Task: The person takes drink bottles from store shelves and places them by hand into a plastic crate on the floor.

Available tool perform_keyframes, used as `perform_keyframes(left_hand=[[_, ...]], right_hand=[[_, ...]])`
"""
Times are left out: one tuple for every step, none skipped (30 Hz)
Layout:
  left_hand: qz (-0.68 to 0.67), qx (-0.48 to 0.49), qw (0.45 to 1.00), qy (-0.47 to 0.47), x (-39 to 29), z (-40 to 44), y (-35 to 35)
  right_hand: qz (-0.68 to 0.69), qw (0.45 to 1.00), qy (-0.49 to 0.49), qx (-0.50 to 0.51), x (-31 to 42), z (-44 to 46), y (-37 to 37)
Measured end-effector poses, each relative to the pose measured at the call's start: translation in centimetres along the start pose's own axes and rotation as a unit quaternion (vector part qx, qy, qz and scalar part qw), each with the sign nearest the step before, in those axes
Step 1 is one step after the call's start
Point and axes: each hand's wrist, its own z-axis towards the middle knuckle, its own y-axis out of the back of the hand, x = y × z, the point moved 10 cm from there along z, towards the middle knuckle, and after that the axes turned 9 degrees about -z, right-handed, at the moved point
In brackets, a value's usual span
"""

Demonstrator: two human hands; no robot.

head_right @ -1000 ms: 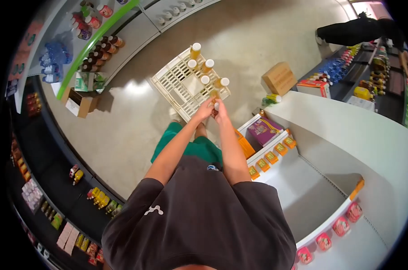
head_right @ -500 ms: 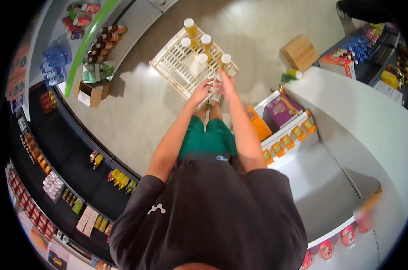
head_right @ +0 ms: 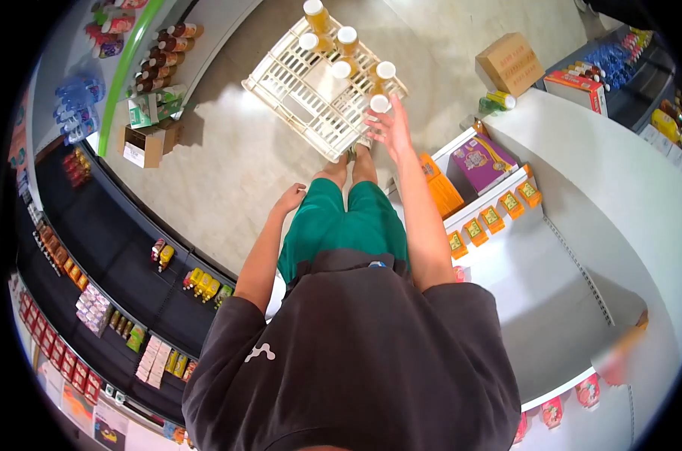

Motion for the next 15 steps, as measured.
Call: perform_keyframes(left_hand=[[0.013,0.015,1.000,0.004,0.2,0.1,-0.6],[0.016,0.021,1.000,0.004,0.3,0.8,-1.2],[0.044,0.040,0.998,0.004,0.2,1.5,-2.0],[0.069,0.059,0.996,0.006,0.6,2.1,-3.2],[0.066,0.061,0.996,0.008,0.4,2.3,-4.1],[0.109,0.061,0.992,0.025,0.3,2.5,-5.0],[0.151,0.059,0.986,0.041,-0.3,2.7,-5.9],[0.147,0.057,0.987,0.038,-1.5,2.2,-6.8],[0.167,0.049,0.984,0.045,-2.4,1.6,-7.7],[0.189,0.039,0.980,0.051,-3.1,1.9,-8.5],[0.186,0.036,0.981,0.046,-3.8,2.7,-9.7],[0.280,0.009,0.957,0.068,-3.6,3.2,-10.4],[0.372,-0.016,0.924,0.092,-3.0,3.6,-10.8],[0.367,-0.013,0.925,0.095,-3.1,3.8,-11.3],[0.406,-0.035,0.908,0.102,-3.3,3.8,-11.1]], right_hand=[[0.038,0.999,0.007,-0.020,-0.4,-0.8,0.6],[0.040,0.999,0.006,-0.025,-1.2,-1.3,1.0],[0.007,0.997,0.005,-0.072,-2.2,-1.9,2.2],[-0.028,0.993,0.001,-0.117,-3.5,-2.6,3.6],[-0.070,0.986,-0.014,-0.151,-6.2,-3.1,5.2],[-0.110,0.976,-0.031,-0.184,-8.8,-3.7,6.9],[-0.199,0.961,-0.018,-0.188,-15.6,-0.6,12.1],[-0.287,0.937,-0.007,-0.197,-22.1,2.2,17.0],[-0.407,0.898,-0.041,-0.163,-22.7,0.2,15.8],[-0.521,0.842,-0.067,-0.125,-23.1,-1.9,14.6],[-0.523,0.841,-0.061,-0.127,-23.0,-2.0,13.8],[-0.547,0.821,-0.080,-0.144,-23.7,-2.3,13.7],[-0.570,0.800,-0.101,-0.160,-24.2,-2.5,13.6],[-0.574,0.797,-0.103,-0.158,-23.7,-2.0,13.1],[-0.581,0.791,-0.110,-0.157,-23.0,-1.4,12.7]])
